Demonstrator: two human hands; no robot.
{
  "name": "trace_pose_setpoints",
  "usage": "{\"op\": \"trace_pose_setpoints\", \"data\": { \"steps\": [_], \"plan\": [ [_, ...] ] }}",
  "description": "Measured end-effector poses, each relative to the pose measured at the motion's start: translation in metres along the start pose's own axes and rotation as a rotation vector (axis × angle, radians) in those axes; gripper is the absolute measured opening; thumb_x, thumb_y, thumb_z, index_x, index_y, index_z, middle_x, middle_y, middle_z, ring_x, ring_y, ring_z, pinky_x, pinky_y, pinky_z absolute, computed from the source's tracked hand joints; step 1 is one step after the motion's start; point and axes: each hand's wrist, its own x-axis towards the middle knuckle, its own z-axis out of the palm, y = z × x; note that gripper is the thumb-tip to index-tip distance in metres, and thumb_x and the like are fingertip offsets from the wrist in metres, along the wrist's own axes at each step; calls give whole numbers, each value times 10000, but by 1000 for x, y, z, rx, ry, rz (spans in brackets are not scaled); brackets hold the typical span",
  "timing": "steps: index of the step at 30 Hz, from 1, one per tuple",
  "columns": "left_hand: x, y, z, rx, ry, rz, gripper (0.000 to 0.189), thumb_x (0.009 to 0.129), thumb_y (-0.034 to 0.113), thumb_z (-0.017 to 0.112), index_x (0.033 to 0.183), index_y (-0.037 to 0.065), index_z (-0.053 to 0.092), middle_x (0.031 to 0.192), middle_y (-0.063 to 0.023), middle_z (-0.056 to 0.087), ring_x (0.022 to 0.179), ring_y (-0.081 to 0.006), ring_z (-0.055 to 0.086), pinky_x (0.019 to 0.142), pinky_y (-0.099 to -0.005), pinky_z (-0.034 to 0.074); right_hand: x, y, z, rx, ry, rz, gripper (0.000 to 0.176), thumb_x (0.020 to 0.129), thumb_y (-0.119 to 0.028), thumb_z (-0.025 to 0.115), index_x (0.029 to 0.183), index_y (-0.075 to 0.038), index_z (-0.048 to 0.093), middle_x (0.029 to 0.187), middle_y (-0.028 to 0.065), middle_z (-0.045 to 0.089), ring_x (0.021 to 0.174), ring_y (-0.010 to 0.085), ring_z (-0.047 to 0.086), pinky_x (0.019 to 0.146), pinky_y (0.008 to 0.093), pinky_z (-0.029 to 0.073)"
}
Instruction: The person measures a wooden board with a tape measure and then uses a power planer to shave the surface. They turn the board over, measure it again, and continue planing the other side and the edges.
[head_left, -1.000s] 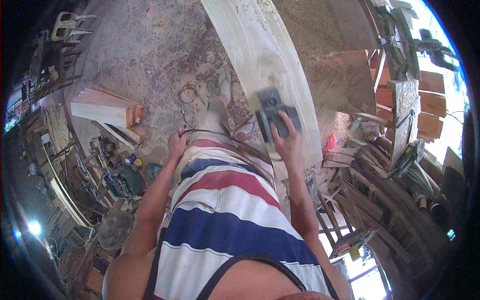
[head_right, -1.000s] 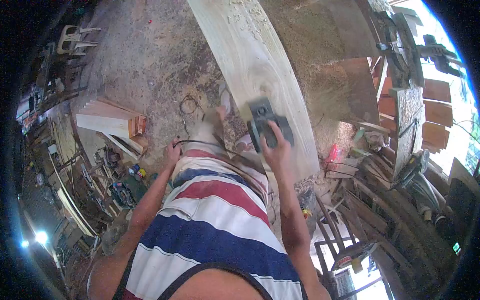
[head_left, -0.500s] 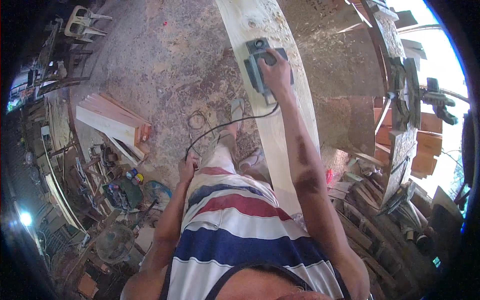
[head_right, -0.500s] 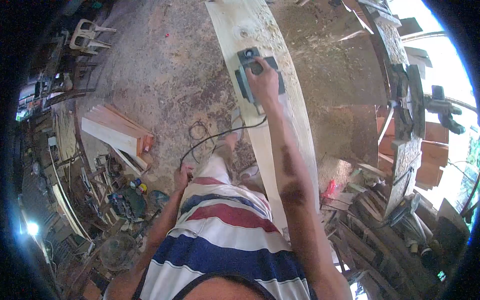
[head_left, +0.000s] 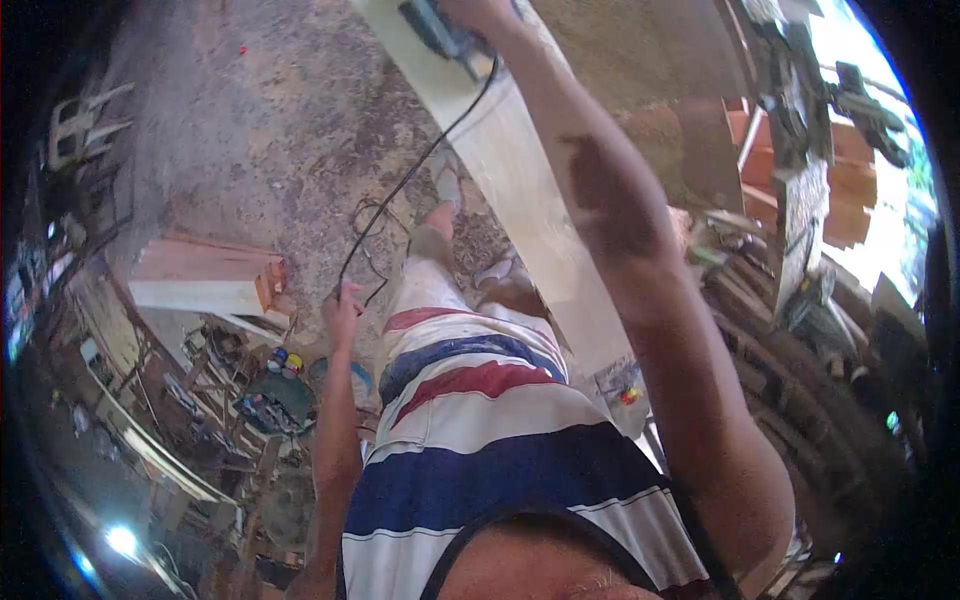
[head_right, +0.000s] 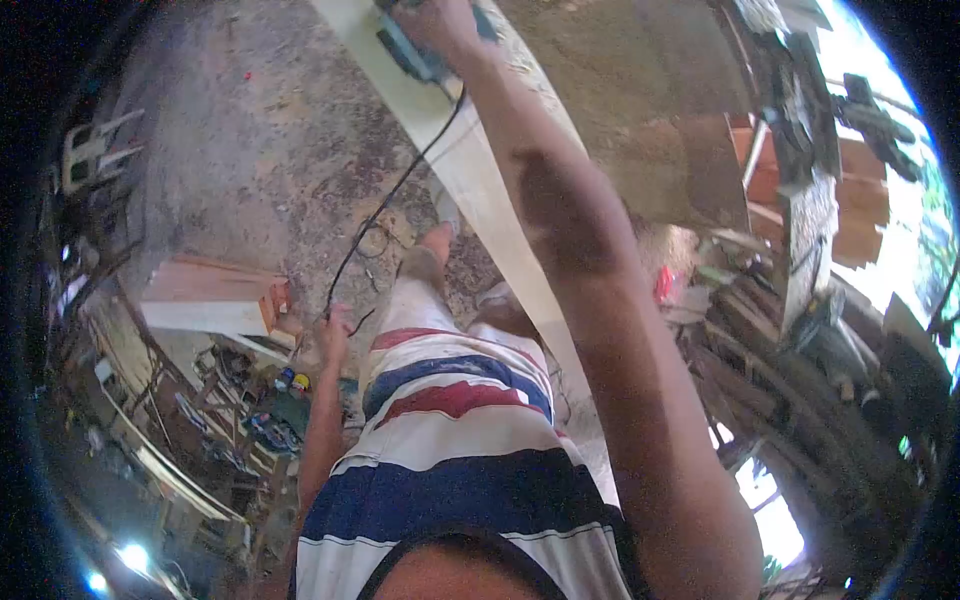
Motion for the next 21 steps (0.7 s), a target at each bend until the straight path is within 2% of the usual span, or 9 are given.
{"op": "trace_pose_setpoints", "data": {
  "steps": [2,4,5,8,10,12,15,18,21],
  "plan": [
    [16,-33,-9,-64,31,49,431,1067,414,554,999,58,788,672,-69,684,604,-172,638,611,-362,494,-112,-72,-13,-370,230,69,516,865,-369,786,1272,-57,733,852,247,757,843,397,766,793,466,597],
    [26,-34,-7,35,106,-70,379,1055,371,572,1018,59,784,688,-79,693,603,-175,634,609,-363,489,-208,-87,-25,-303,210,238,497,897,-245,766,1345,-42,693,1228,221,744,1155,335,721,1023,399,541],
    [24,-33,-4,85,154,-131,354,1049,350,580,1027,60,782,696,-84,697,603,-176,632,608,-363,486,-256,-87,-28,-272,255,236,498,906,-229,770,1363,-53,683,1245,209,741,1169,321,715,1032,399,536],
    [10,-7,8,154,87,-12,284,1035,282,607,1088,50,762,774,-112,734,665,-228,671,645,-394,507,-408,-93,-37,-236,326,276,493,926,-153,771,1400,-91,648,1294,197,726,1170,330,712,1019,402,539],
    [39,-68,32,195,139,331,221,1007,223,637,1106,53,738,861,-155,755,780,-299,722,714,-429,532,-510,-97,-37,-229,363,402,490,928,-140,775,1397,-85,649,1311,183,725,1207,312,702,1052,390,522],
    [-25,22,55,345,32,274,195,971,201,675,1107,68,721,946,-185,757,907,-364,738,791,-453,544,-613,-97,-35,-168,417,535,489,919,-127,785,1386,-69,654,1326,186,721,1249,307,689,1067,387,514],
    [-69,36,107,416,-24,588,234,938,184,718,1157,106,693,938,-181,731,910,-389,715,795,-474,546,-752,-93,-31,-272,457,515,475,913,-98,787,1369,-59,662,1305,195,725,1215,280,707,1019,383,543],
    [-114,73,131,528,-185,695,255,945,181,716,1188,119,669,903,-161,708,873,-393,698,775,-491,540,-839,-101,-24,-183,514,645,474,916,-87,780,1373,-65,659,1274,194,734,1159,248,727,973,366,562],
    [-122,60,139,567,-244,694,240,963,186,697,1187,111,659,888,-159,703,863,-392,692,769,-501,531,-873,-100,-19,-151,541,677,489,917,-82,775,1390,-73,648,1244,192,744,1120,233,741,953,354,567]
  ]
}}
